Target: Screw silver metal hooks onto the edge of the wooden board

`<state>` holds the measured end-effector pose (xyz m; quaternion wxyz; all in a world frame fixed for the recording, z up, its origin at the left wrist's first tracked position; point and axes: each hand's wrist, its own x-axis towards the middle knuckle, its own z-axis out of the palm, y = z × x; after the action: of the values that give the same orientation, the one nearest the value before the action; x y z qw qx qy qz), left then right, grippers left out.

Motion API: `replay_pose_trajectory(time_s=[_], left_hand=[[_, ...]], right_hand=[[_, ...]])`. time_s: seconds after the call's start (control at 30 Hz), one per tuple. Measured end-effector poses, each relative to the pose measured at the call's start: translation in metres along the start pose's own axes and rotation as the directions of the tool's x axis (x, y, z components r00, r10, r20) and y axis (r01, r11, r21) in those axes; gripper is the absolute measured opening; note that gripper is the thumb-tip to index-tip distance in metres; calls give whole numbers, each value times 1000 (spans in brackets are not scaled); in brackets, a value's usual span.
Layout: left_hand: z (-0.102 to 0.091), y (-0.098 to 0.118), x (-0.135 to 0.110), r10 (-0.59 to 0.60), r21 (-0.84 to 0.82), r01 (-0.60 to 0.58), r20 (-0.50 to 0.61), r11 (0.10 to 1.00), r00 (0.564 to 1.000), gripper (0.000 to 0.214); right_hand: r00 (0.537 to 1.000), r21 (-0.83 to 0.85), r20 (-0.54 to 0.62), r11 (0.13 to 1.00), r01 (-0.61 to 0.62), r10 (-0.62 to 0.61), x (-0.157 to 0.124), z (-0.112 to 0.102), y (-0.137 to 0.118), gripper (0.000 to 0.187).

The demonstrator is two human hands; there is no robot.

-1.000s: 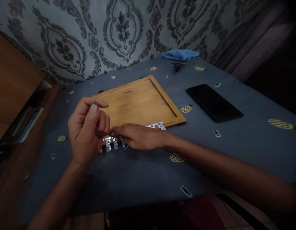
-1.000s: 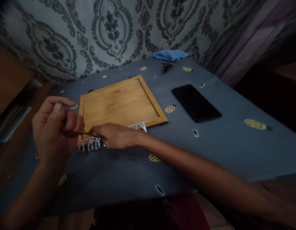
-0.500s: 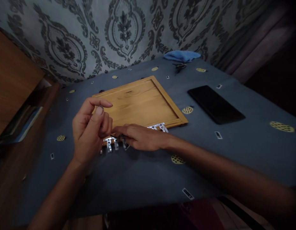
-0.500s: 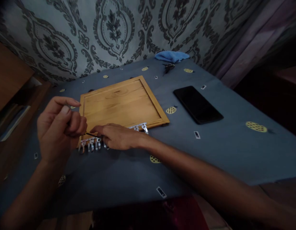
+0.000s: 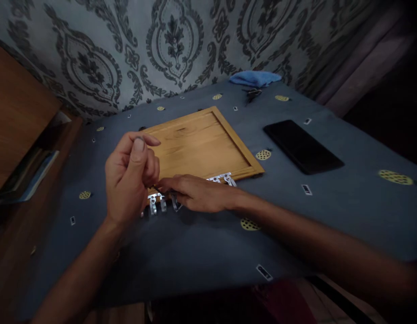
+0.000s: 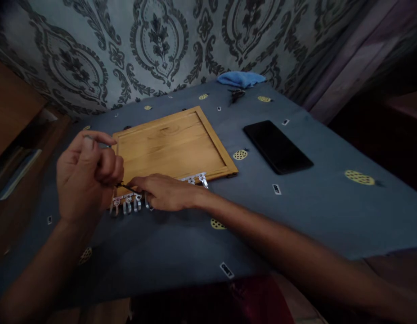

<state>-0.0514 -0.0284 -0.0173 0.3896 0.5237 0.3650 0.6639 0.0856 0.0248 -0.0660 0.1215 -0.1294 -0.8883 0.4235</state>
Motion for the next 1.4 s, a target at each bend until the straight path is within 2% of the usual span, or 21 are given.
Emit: replay_pose_trajectory(time_s=[0.1,0.2,0.37,0.53,0.6,0.93,1.13,1.27,1.33,1.4], left_hand=[[0,-1,-2,-6,-2,6,102,1000,995,25],[-2,-1,-2,-16,1,16,139,1000,990,23],[-1,-2,-2,-13,-12,14,130,1000,991,21],[2,7,-9,27,-3,-27,4,1000,1000,20],[1,11,-12,23,6,-23,-11,1000,1000,19],[-3,7,-9,-14,-23,14,17,1000,1000,17],[-6,9,-8,-81,40,77,122,996,989,10],[-5,9,-8,-93,136,94,-12,986,996,14],[-2,8,-8,-83,98,90,-69,991,994,16],[1,6,-8,-53,43,56,-70,997,996,18]], right_hand=[[999,-4,4,999,-32,32,-1,0,0,31],[999,-4,-7,999,-38,38,-2,-1,-1,28],[999,-18,-3,999,-38,37,-1,0,-1,32],[1000,21,7,1000,-8,8,-2,1,3,46],[1000,35,7,999,-1,0,-2,1,5,50],[1000,50,8,999,-10,10,-1,0,3,52],[999,4,20,999,-40,40,-2,-2,-2,52],[1000,31,7,999,-19,18,-3,-2,-5,50],[1000,37,-19,999,-4,5,-3,-1,-5,52],[999,33,-42,999,-3,4,-3,0,-5,53]])
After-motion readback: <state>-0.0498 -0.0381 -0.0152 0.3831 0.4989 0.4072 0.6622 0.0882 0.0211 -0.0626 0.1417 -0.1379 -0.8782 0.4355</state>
